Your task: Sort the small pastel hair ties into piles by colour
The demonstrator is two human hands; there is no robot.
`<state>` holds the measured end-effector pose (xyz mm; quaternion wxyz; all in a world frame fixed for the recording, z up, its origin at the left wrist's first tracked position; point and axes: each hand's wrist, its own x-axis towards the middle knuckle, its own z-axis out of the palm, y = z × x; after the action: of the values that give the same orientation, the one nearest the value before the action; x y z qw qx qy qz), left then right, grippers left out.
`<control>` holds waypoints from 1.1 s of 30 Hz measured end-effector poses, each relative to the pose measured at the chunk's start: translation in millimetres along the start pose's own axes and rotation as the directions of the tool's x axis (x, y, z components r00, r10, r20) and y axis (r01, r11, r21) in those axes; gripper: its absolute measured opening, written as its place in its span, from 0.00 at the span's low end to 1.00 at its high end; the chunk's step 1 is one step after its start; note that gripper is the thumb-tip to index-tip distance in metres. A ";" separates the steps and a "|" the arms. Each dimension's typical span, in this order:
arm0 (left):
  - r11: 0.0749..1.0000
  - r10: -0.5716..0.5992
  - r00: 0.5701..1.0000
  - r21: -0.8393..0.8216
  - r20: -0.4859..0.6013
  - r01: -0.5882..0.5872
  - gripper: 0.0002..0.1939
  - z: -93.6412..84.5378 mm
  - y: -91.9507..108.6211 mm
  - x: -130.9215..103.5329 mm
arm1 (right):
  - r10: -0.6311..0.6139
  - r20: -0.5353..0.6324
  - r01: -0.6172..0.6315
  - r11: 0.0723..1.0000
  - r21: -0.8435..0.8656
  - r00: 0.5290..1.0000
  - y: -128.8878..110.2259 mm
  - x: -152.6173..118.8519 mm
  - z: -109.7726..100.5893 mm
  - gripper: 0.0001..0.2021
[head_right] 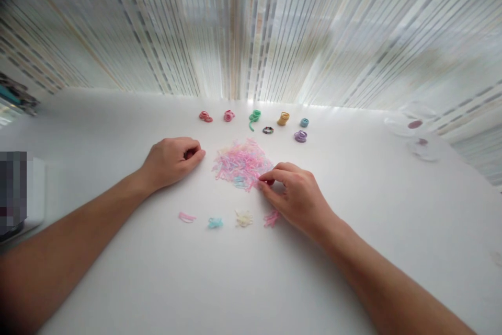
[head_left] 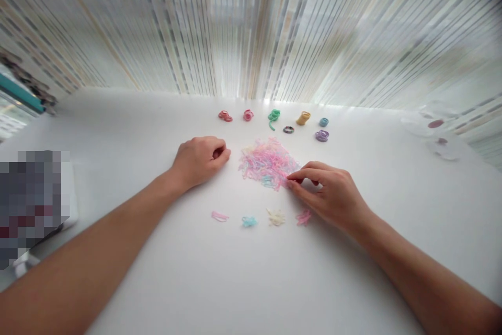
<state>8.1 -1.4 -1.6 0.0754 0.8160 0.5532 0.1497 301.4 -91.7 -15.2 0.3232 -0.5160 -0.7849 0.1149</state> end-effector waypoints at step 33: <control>1.000 -0.027 0.999 -0.005 0.043 0.027 0.18 -0.6 -3.6 0.3 | -0.006 -0.169 -0.004 0.998 -0.058 0.986 7.7 -0.8 -19.9 0.06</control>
<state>4.8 0.2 -1.9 0.0918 0.8112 0.5620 0.1327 319.8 -92.1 -4.2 0.3737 -0.5326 -0.7579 0.0477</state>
